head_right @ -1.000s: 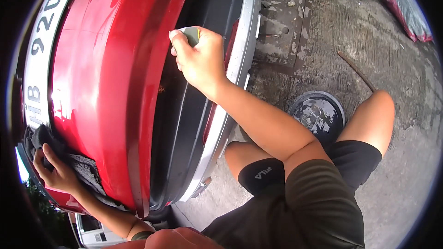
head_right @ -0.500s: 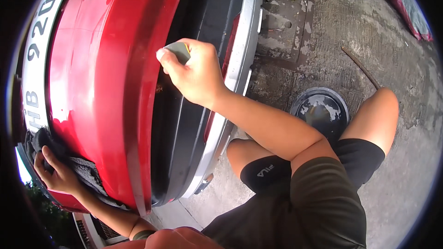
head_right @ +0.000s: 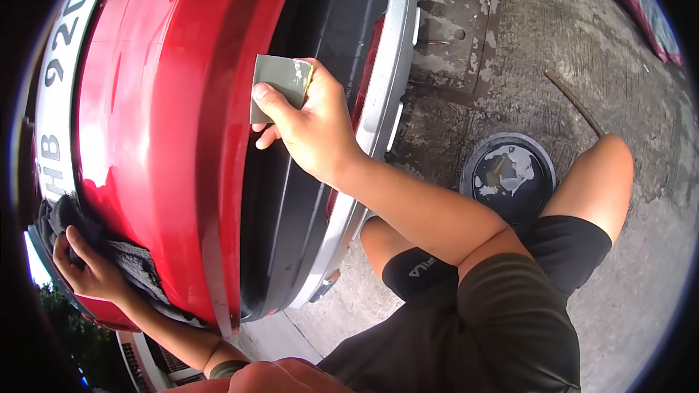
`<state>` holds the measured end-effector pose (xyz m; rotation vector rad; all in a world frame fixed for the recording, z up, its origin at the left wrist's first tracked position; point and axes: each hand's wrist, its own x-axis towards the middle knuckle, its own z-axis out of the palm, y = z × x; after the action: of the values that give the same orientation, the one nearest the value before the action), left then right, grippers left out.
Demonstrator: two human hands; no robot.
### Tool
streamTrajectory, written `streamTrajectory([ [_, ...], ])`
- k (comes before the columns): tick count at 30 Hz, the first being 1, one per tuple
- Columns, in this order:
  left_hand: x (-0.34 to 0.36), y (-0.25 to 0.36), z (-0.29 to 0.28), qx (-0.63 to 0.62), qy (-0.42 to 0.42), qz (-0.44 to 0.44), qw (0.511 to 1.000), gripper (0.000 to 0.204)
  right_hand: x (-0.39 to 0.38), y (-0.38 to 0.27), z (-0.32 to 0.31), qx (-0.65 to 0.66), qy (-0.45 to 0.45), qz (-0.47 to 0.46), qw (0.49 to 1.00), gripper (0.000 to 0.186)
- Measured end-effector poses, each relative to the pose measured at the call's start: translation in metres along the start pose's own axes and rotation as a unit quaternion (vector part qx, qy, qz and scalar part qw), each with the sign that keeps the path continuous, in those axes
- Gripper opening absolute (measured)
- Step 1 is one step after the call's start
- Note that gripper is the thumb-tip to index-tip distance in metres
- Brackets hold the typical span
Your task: Using a sanding block and water to sand down a section of a red car's rear bumper.
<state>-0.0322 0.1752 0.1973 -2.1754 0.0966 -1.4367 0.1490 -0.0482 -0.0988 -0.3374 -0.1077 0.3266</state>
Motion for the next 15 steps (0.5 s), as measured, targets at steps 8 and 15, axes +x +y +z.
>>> streamTrajectory([
  [8,0.003,-0.008,-0.003,0.043,-0.001,0.020,0.999,0.032,0.001,-0.001,0.013,-0.133,0.048,-0.048,0.989,0.014],
  [15,0.005,0.000,-0.001,0.056,-0.004,0.044,0.997,0.029,-0.001,0.014,0.003,-0.156,0.057,-0.089,0.982,0.015],
])
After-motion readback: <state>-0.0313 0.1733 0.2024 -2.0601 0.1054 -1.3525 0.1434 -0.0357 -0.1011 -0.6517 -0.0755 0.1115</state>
